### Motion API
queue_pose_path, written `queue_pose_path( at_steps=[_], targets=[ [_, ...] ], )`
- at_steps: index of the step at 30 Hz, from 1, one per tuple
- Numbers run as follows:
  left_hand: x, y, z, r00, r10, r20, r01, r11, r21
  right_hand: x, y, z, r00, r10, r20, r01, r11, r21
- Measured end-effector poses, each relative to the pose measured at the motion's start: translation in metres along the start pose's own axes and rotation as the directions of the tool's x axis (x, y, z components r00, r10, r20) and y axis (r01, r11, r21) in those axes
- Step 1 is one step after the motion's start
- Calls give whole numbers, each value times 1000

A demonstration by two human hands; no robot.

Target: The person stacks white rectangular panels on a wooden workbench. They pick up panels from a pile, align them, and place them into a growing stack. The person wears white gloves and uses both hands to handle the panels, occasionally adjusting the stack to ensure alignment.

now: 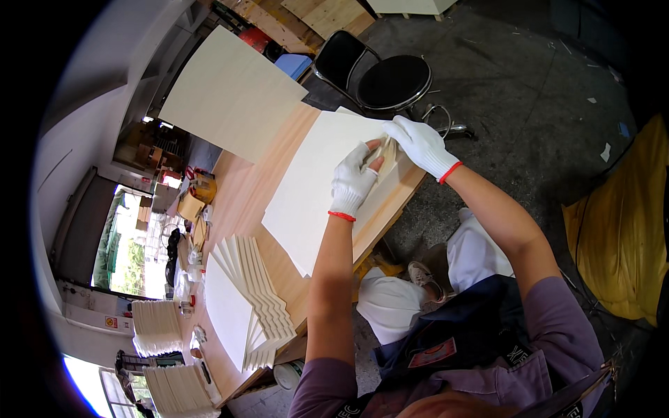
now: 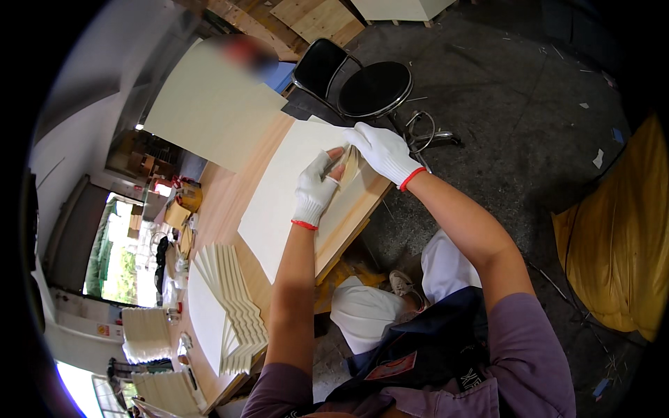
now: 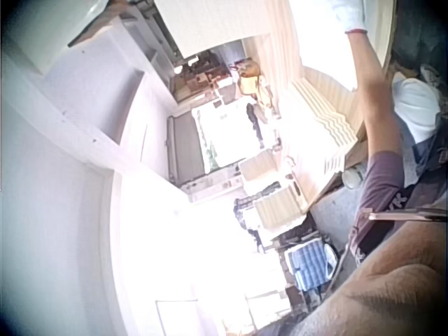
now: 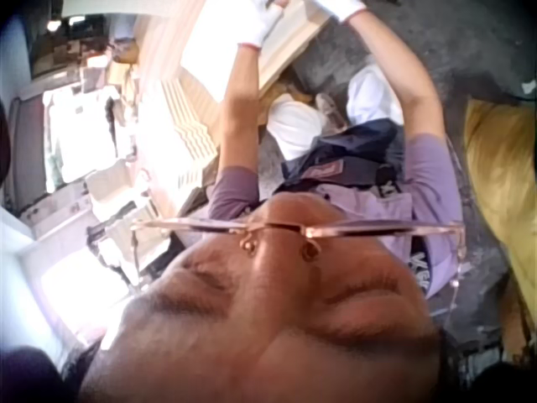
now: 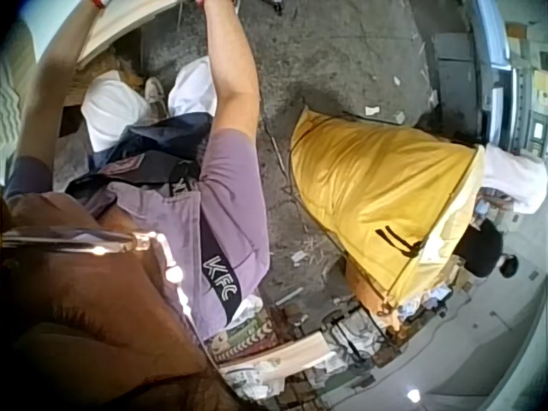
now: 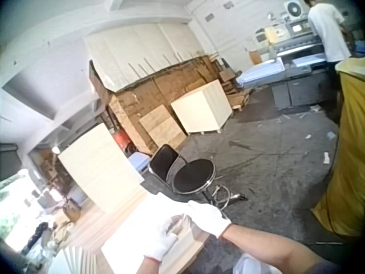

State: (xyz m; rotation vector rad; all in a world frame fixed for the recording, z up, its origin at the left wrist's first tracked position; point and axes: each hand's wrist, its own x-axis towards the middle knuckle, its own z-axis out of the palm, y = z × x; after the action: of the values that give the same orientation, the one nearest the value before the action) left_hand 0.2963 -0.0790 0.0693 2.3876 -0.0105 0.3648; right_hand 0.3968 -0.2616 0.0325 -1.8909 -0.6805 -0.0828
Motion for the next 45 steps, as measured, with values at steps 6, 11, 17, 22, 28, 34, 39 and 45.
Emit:
queue_pose_path(
  at_steps=[6,11,17,22,28,34,39,45],
  targets=[
    [-1,-2,1,997,74,-34,-73,997,20,0,0,3,1000,-13,-17,13,1000,-26],
    [-4,8,1,997,-69,29,66,993,97,1,3,4,1000,20,-12,-20,1000,-18],
    [-3,14,-2,994,-99,49,92,987,131,2,3,3,999,41,4,-41,999,-16],
    [-4,12,-2,999,-43,-14,44,997,60,-2,-3,0,1000,11,-12,-12,1000,-22],
    [-2,8,0,999,39,4,-39,998,46,0,2,4,1000,9,-29,-10,999,-52],
    [-5,26,-2,995,-83,55,70,977,199,0,4,5,999,25,-28,-27,998,-52],
    [-5,22,-2,997,-61,43,52,984,170,-1,1,3,999,37,-24,-38,998,-43],
    [-6,12,2,999,29,-41,-27,999,40,-2,0,5,999,26,-47,-27,999,-21]
  ],
)
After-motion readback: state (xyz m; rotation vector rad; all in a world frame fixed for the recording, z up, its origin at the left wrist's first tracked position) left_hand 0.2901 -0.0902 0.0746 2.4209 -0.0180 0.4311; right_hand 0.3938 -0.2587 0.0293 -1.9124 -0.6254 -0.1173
